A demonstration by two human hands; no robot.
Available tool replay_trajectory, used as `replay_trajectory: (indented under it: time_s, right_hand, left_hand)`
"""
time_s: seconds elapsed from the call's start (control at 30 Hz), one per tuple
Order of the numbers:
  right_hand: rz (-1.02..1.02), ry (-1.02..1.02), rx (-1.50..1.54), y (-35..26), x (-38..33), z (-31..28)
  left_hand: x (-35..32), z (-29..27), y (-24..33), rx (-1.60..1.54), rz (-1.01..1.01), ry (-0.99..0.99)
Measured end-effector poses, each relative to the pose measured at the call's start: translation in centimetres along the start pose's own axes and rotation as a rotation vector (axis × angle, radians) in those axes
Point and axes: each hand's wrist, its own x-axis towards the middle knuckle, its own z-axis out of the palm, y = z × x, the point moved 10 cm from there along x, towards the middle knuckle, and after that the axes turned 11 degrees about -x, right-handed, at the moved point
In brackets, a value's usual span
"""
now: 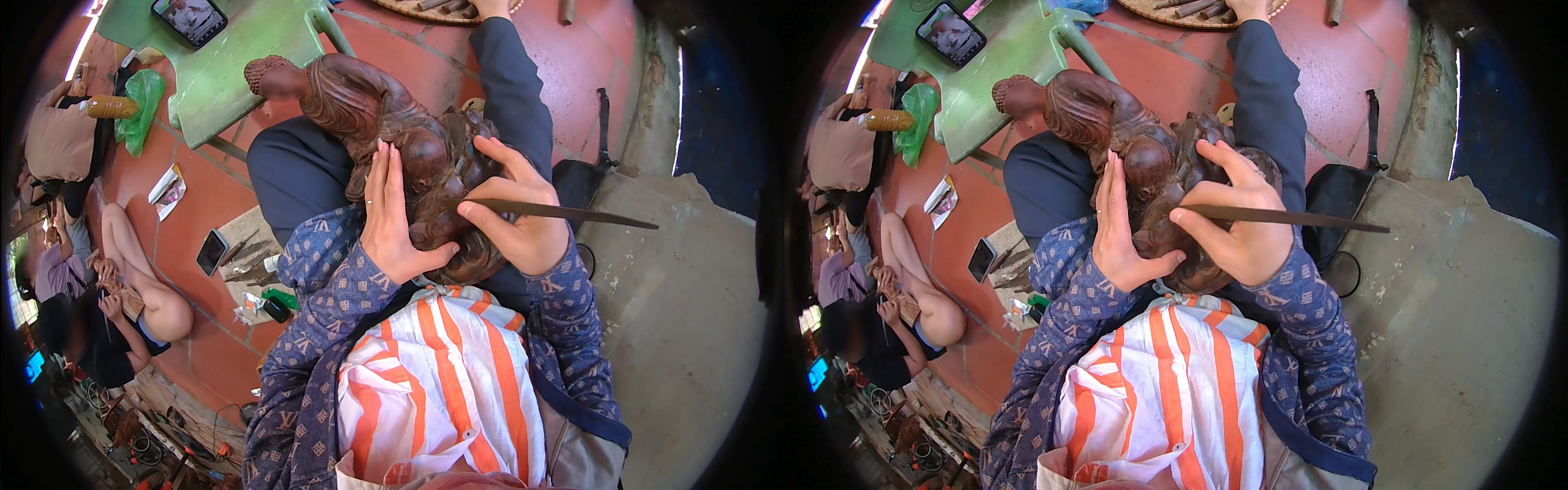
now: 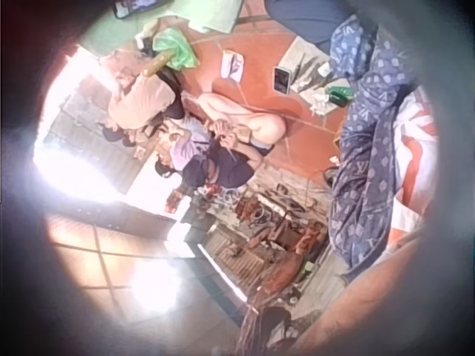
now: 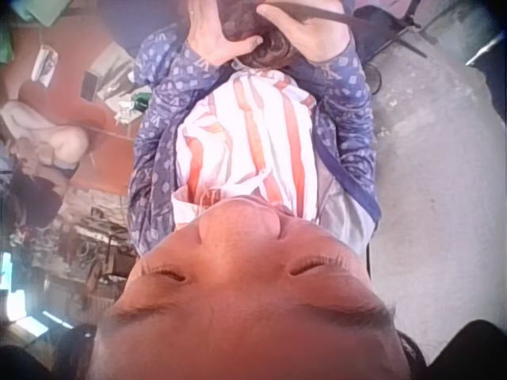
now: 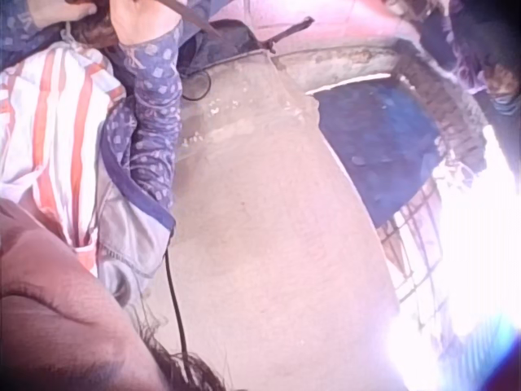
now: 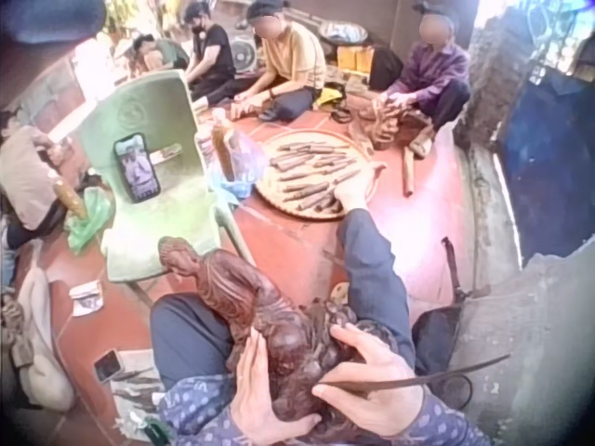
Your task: The person carves a wooden figurine using a metal file, holding the object in their lap and filing specific details on the surface. The person occasionally pauses to inspect the carved areas with their hand.
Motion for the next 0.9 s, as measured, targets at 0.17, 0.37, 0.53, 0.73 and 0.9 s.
replay_trajectory:
  time_s: [0.17,0.37,0.53,0.73,0.9]
  right_hand:
    - [0.037,-0.082,0.207,2.2,0.1,-0.3]
    - [-0.01,-0.011,-0.015,0.3,0.2,0.0]
    - [0.102,-0.111,0.24,3.0,0.1,0.0]
    - [-0.007,-0.027,0.023,0.7,0.3,-0.2]
    - [0.013,-0.053,0.13,1.1,0.4,-0.2]
  left_hand:
    - [0.0,-0.1,0.0,0.017,-0.008,-0.001]
    - [0.0,0.1,-0.1,0.015,0.0,0.005]
    - [-0.1,-0.2,0.1,0.01,-0.002,0.017]
    - [0.1,-0.1,0.2,0.025,0.015,0.02]
    - [0.0,0.0,0.0,0.011,0.008,0.01]
